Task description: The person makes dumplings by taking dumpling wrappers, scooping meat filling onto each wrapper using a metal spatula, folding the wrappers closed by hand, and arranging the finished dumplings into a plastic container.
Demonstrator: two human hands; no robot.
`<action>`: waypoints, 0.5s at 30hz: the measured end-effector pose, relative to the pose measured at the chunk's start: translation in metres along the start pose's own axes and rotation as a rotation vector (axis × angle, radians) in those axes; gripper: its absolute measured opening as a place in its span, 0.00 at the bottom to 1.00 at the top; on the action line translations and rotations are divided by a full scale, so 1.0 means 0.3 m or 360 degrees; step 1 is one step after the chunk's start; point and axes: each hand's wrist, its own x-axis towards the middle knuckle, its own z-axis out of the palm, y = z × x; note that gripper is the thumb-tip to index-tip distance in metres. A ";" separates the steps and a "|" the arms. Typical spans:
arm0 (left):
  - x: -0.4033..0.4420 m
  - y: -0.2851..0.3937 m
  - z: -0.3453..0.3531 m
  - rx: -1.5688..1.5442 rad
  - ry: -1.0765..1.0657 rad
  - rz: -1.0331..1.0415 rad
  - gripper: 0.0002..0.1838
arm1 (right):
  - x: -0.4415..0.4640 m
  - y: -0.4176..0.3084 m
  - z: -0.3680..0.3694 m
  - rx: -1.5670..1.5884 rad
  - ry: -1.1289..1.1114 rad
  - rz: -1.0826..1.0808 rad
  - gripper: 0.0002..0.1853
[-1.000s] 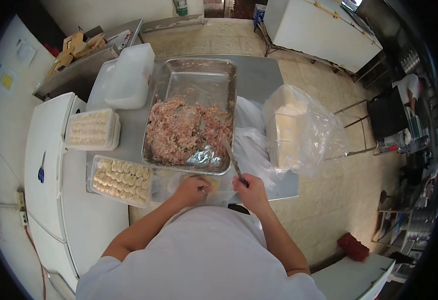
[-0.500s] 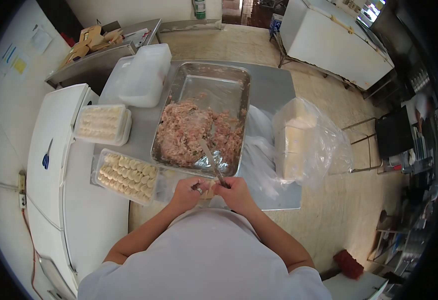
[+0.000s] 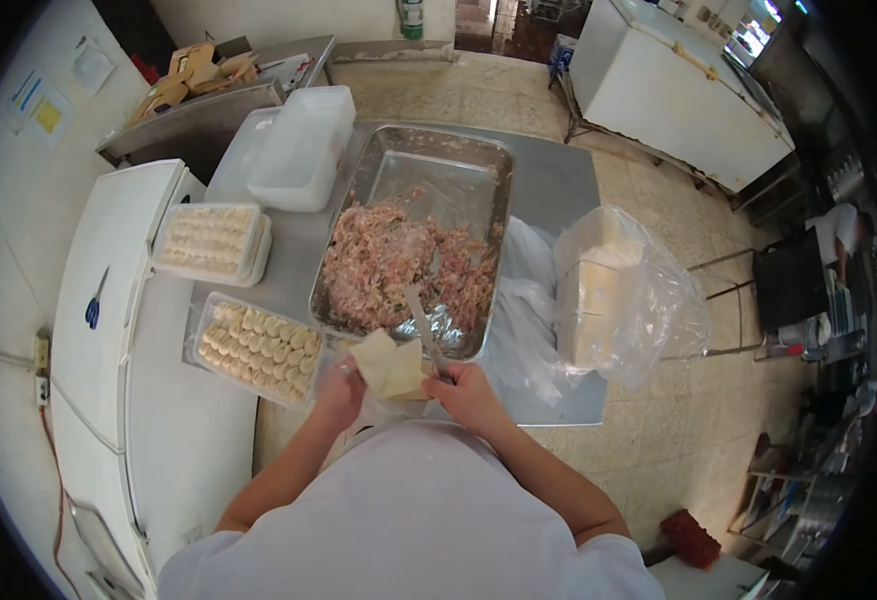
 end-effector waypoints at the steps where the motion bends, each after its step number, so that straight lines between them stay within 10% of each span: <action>1: -0.002 0.035 -0.009 -0.0257 0.0075 0.0014 0.16 | 0.007 0.026 -0.007 -0.0140 0.0032 -0.0021 0.11; 8: -0.053 0.256 -0.059 -0.0709 0.0064 -0.0002 0.23 | 0.023 0.006 -0.142 -0.1073 0.0414 -0.0598 0.12; 15: -0.028 0.220 -0.013 -0.0705 -0.0006 -0.0198 0.21 | 0.175 -0.157 -0.147 -0.2486 0.0452 -0.0299 0.14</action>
